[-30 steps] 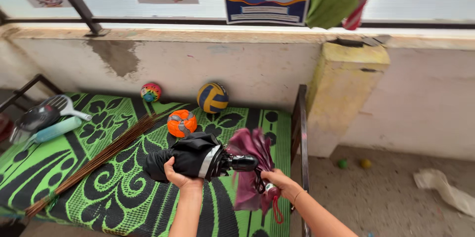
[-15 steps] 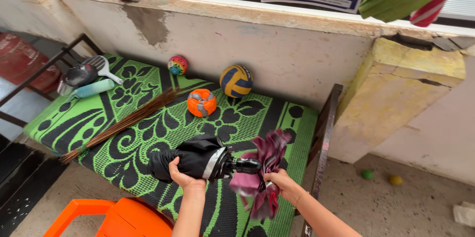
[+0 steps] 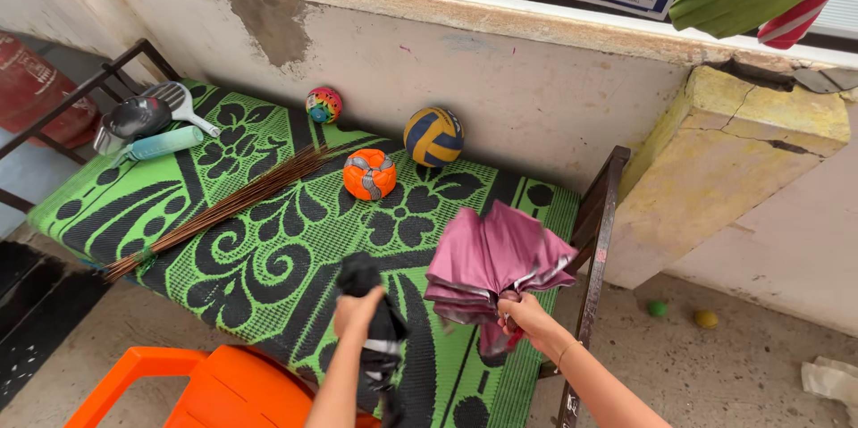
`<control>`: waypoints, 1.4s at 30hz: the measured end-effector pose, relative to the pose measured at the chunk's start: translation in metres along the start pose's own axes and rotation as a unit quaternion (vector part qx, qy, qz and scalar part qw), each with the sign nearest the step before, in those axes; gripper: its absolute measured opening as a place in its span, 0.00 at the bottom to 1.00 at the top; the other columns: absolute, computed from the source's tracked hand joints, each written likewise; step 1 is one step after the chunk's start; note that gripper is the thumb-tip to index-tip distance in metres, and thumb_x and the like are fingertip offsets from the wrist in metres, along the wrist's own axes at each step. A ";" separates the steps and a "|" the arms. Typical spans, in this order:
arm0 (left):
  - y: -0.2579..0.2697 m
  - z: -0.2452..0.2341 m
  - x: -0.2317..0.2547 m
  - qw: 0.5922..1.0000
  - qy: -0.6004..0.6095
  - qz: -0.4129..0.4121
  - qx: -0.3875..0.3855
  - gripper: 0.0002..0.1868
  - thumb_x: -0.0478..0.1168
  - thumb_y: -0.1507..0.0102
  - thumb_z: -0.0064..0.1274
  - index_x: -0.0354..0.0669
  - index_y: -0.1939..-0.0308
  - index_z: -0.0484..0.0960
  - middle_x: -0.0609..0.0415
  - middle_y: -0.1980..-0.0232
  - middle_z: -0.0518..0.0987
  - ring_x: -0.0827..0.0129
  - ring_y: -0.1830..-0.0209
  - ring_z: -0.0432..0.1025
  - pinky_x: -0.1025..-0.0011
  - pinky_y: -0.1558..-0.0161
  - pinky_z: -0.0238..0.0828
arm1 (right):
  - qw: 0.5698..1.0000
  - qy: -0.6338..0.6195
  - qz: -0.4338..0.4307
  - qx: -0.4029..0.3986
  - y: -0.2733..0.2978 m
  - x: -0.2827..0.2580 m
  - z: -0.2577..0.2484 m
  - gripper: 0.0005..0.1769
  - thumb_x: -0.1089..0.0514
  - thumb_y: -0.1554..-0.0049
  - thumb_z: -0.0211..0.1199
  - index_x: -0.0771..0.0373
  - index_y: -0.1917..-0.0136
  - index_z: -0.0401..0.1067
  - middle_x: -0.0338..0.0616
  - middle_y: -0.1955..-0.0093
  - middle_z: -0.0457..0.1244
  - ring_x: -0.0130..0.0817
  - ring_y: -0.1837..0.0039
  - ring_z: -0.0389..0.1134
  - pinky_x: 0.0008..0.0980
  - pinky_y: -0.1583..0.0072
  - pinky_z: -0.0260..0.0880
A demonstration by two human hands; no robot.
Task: The person folds several umbrellas and hangs them on a wall-mounted rack. They also move an orange chair, pick up a broom, and sweep debris from the stairs.
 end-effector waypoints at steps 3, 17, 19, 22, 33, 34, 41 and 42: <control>0.014 0.023 0.047 0.976 -0.182 0.092 -0.080 0.47 0.69 0.54 0.65 0.38 0.42 0.82 0.41 0.42 0.83 0.50 0.41 0.78 0.55 0.42 0.77 | 0.999 0.038 -0.018 0.031 0.024 -0.036 0.012 0.16 0.62 0.47 0.62 0.67 0.47 0.62 0.47 0.63 0.64 0.31 0.65 0.66 0.32 0.64 0.69; 0.050 -0.066 0.237 0.874 0.328 0.356 0.028 0.36 0.57 0.33 0.47 0.35 0.29 0.66 0.38 0.30 0.72 0.51 0.30 0.70 0.59 0.31 0.64 | 0.968 0.160 -0.171 0.086 0.109 -0.101 0.036 0.47 0.60 0.48 0.61 0.55 0.21 0.43 0.48 0.58 0.65 0.33 0.64 0.65 0.38 0.60 0.73; 0.094 -0.086 0.266 0.830 0.340 0.443 0.012 0.35 0.53 0.33 0.50 0.33 0.30 0.66 0.38 0.29 0.71 0.51 0.28 0.67 0.58 0.27 0.60 | 0.898 0.204 -0.372 0.117 0.131 -0.113 0.040 0.40 0.62 0.50 0.64 0.62 0.27 0.53 0.46 0.50 0.66 0.31 0.59 0.69 0.33 0.57 0.72; 0.167 -0.088 0.297 0.772 0.252 0.580 0.062 0.43 0.53 0.34 0.55 0.27 0.26 0.57 0.32 0.24 0.61 0.46 0.22 0.53 0.55 0.25 0.48 | 0.852 0.205 -0.451 0.171 0.144 -0.102 0.040 0.38 0.65 0.51 0.66 0.64 0.29 0.56 0.50 0.50 0.68 0.32 0.50 0.71 0.32 0.50 0.72; 0.202 -0.084 0.270 0.702 0.627 0.328 -0.080 0.40 0.49 0.34 0.46 0.43 0.22 0.49 0.46 0.22 0.57 0.56 0.25 0.57 0.62 0.27 0.54 | 0.875 0.267 -0.404 -0.011 0.207 -0.148 0.097 0.45 0.69 0.50 0.61 0.62 0.23 0.46 0.45 0.45 0.68 0.33 0.49 0.72 0.35 0.45 0.73; 0.200 -0.086 0.261 0.695 0.638 0.313 -0.108 0.39 0.49 0.35 0.46 0.43 0.22 0.50 0.46 0.23 0.57 0.56 0.26 0.58 0.61 0.27 0.54 | 0.876 0.298 -0.379 -0.009 0.211 -0.153 0.096 0.45 0.68 0.50 0.61 0.61 0.23 0.46 0.43 0.48 0.69 0.32 0.52 0.71 0.33 0.46 0.73; 0.186 -0.069 0.224 0.648 0.682 0.226 -0.254 0.38 0.49 0.37 0.49 0.43 0.26 0.56 0.47 0.27 0.63 0.56 0.29 0.61 0.60 0.29 0.57 | 0.918 0.225 -0.325 -0.027 0.235 -0.169 0.096 0.35 0.65 0.51 0.62 0.62 0.31 0.55 0.48 0.53 0.71 0.35 0.51 0.71 0.32 0.47 0.72; 0.184 -0.065 0.225 0.641 0.687 0.217 -0.263 0.38 0.49 0.37 0.50 0.43 0.26 0.56 0.47 0.28 0.64 0.56 0.30 0.62 0.60 0.29 0.58 | 0.927 0.223 -0.300 -0.011 0.234 -0.169 0.090 0.34 0.64 0.52 0.63 0.61 0.34 0.57 0.47 0.53 0.71 0.36 0.51 0.72 0.33 0.48 0.72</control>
Point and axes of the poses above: each hand's wrist, its own y-axis away from the middle knuckle, its own z-axis out of the palm, x = y × z, the point moved 9 cm from there along -y, towards the middle knuckle
